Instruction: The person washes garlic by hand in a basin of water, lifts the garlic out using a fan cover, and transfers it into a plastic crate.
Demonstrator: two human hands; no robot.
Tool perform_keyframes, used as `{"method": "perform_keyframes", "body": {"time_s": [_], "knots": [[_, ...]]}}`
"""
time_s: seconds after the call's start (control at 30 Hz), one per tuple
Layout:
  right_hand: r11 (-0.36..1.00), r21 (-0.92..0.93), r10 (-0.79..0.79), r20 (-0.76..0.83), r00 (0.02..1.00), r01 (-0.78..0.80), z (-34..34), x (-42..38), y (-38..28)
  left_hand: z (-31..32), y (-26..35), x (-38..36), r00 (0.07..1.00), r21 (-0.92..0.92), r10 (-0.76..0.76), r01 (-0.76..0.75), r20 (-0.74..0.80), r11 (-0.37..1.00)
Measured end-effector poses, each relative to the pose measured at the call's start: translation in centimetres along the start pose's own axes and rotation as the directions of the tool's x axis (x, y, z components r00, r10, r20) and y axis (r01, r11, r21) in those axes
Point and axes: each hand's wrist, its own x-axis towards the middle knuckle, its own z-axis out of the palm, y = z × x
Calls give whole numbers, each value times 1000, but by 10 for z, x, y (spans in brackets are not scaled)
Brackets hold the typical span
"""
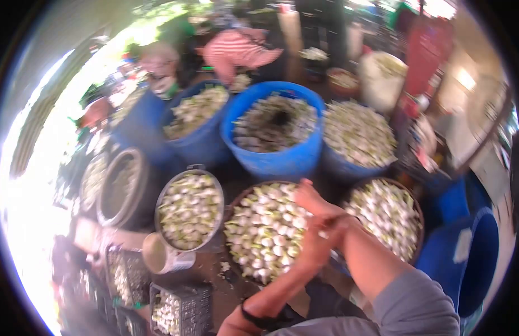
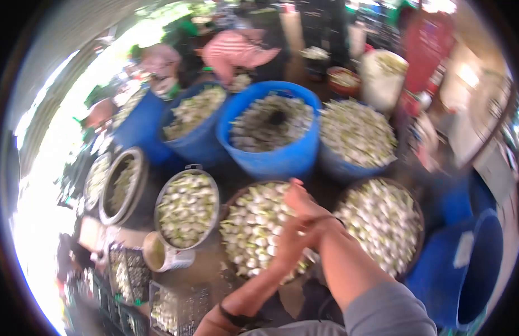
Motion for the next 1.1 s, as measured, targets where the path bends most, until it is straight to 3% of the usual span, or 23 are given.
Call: {"method": "perform_keyframes", "body": {"time_s": [0.03,0.07,0.1,0.13,0.2,0.23,0.33,0.37,0.4,0.43,0.5,0.57,0.67,0.73,0.77,0.83,0.9,0.97,1.03,1.1], "knots": [[995,23,-97,67,993,96,-13,-13,-3,-1,20,0,989,-194,-132,141,59,971],[991,95,-112,182,977,96,-17,-23,-10,20,-27,6,999,-204,-34,37,19,978],[989,81,-141,247,959,124,-19,-32,-16,8,8,1,963,-84,-259,265,70,961],[987,67,-162,330,930,148,-23,-39,-15,20,-21,1,956,-46,-290,292,46,955],[977,-53,-173,377,910,208,-6,-47,-22,10,-9,0,922,52,-365,361,128,931],[960,-103,-197,414,889,261,12,-63,-36,19,-27,7,958,124,-279,270,59,955],[937,-104,-238,506,829,332,7,-76,-58,37,-66,18,902,57,-412,408,131,911],[890,-98,-328,540,775,445,26,-72,-70,36,-68,17,871,3,-467,472,154,881],[933,-32,-307,444,842,357,-17,-69,-67,26,-57,4,879,-22,-470,473,79,881],[917,-45,-337,446,829,397,-20,-67,-73,20,-53,-2,886,-34,-463,463,5,886],[894,-73,-368,441,819,441,3,-69,-91,25,-81,-5,887,-153,-441,458,134,876],[874,-89,-402,422,813,478,27,-73,-129,8,-79,-8,872,58,-399,399,285,915],[829,35,-512,449,733,558,0,-74,-165,5,-116,-24,848,201,-520,530,-106,824],[885,126,-462,365,809,448,-18,-60,-182,-6,-125,-25,878,235,-446,477,-173,847],[903,178,-430,330,840,392,-27,-56,-191,-17,-133,-30,922,218,-370,386,-115,896],[887,74,-446,388,806,456,-30,-49,-211,-34,-136,-37,965,222,-259,261,-34,940],[900,-27,-395,378,838,436,-28,-41,-233,-54,-139,-29,930,275,-345,302,126,913],[901,-5,-405,349,846,433,-30,-39,-252,-70,-141,-38,915,338,-373,305,157,890],[898,2,-414,342,844,440,-43,-30,-265,-84,-145,-52,941,413,-334,283,56,866],[907,84,-413,364,835,412,-53,-22,-275,-98,-160,-66,956,376,-293,266,15,887]]}}
